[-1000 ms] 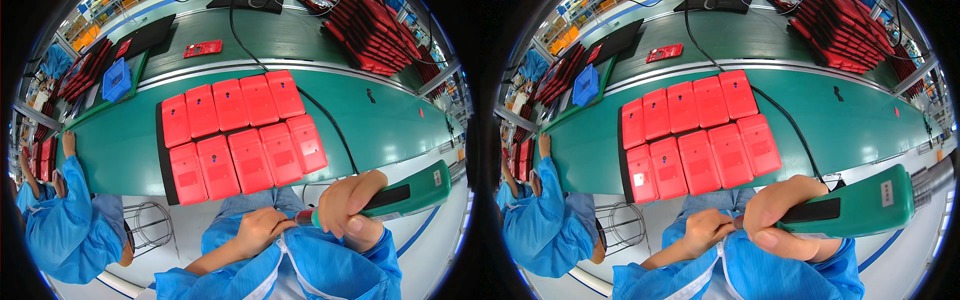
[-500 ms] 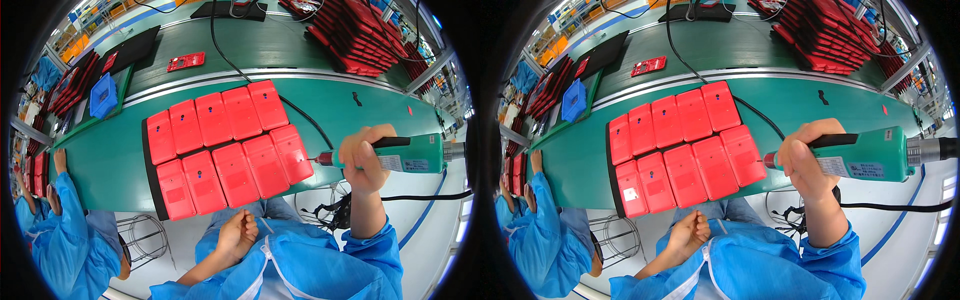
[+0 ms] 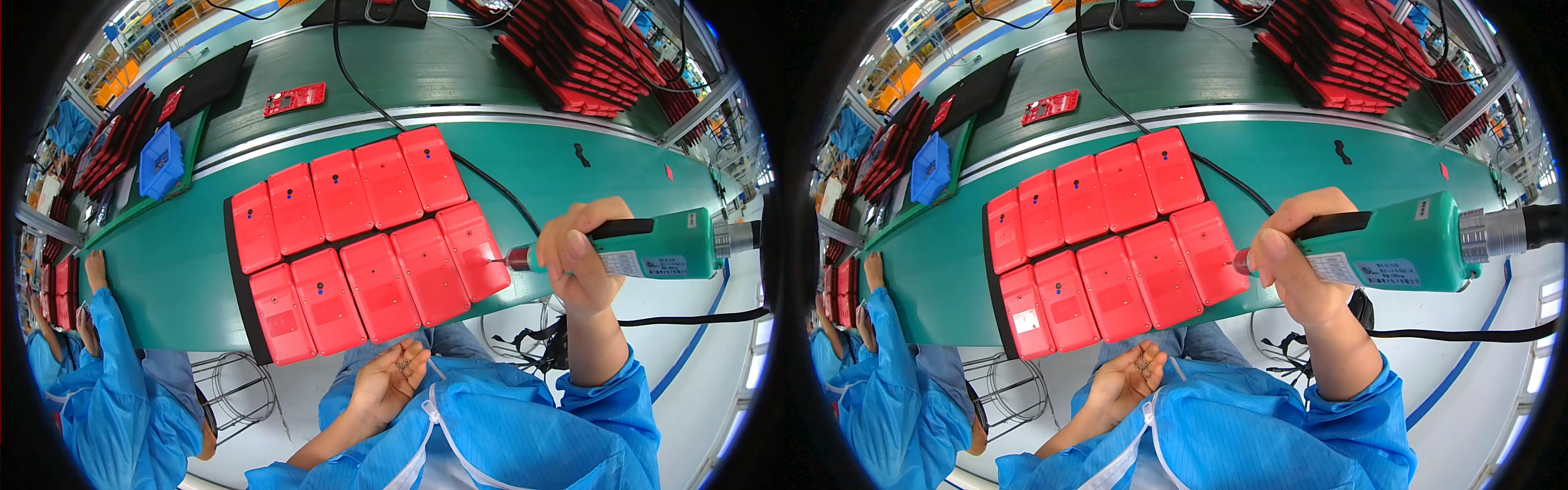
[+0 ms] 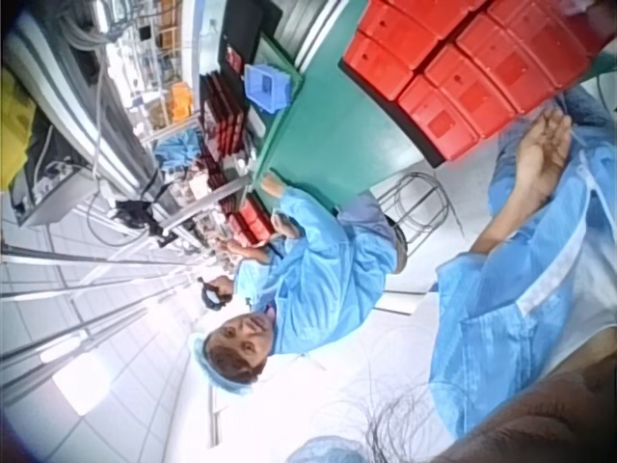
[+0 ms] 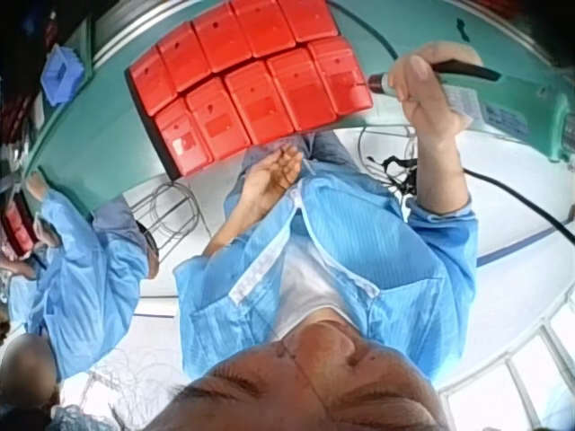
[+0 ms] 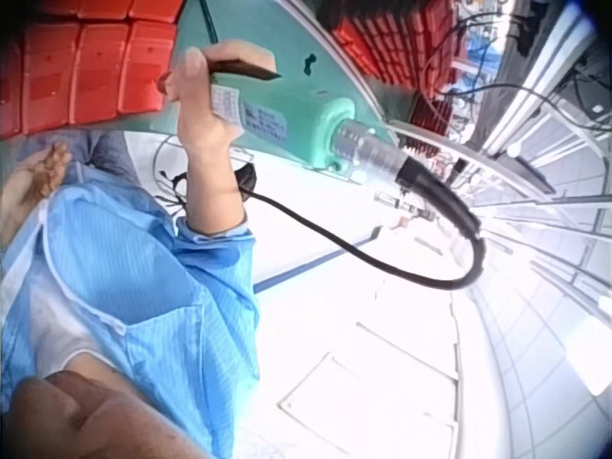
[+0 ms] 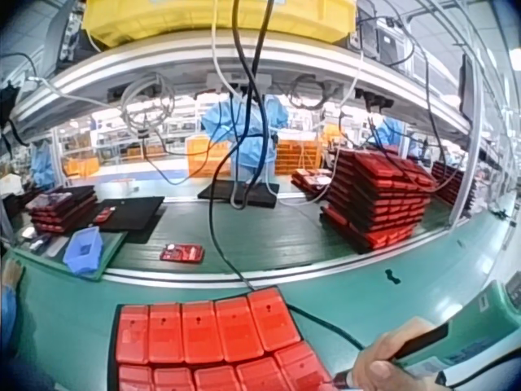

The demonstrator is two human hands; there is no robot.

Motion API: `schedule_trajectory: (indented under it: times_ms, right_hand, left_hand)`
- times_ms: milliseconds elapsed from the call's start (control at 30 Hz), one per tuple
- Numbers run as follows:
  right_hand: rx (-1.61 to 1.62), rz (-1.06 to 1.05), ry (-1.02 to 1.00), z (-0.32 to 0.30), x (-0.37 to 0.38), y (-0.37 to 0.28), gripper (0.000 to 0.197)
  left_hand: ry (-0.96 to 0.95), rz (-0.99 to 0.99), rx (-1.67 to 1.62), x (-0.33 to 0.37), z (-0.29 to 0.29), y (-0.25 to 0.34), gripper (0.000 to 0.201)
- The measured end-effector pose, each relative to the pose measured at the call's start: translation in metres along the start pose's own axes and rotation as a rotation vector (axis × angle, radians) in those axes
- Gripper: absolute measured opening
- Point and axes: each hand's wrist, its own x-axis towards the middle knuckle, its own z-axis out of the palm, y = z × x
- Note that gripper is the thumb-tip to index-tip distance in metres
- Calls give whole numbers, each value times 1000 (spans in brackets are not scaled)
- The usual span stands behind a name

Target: The person assembles electronic components by hand, securing circuit boards into red casings with screws using an electric screwdriver.

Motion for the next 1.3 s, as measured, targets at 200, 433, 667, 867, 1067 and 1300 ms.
schedule_trajectory:
  times_ms: [200, 433, 667, 867, 1067, 1300]
  right_hand:
    - [-49, 43, 43, 5, 3, 2, 12]
    - [20, 122, 111, 3, 9, 11, 19]
    - [54, 133, 81, -6, 11, 13, 20]
    - [41, 167, 14, 15, 11, 14, 17]
    - [191, -14, 7, 46, 28, -11, 11]
    - [502, 75, -196, 206, 30, 32, 13]
  left_hand:
    - [127, 44, -47, 7, -6, -2, 18]
    - [238, 115, -70, 16, -10, 0, 17]
    - [165, 76, 31, 15, 8, 1, 16]
    - [75, 71, -4, -5, -16, 4, 18]
    - [44, 151, -143, -4, -42, 3, 20]
    - [-244, 92, -328, -15, -83, 13, 18]
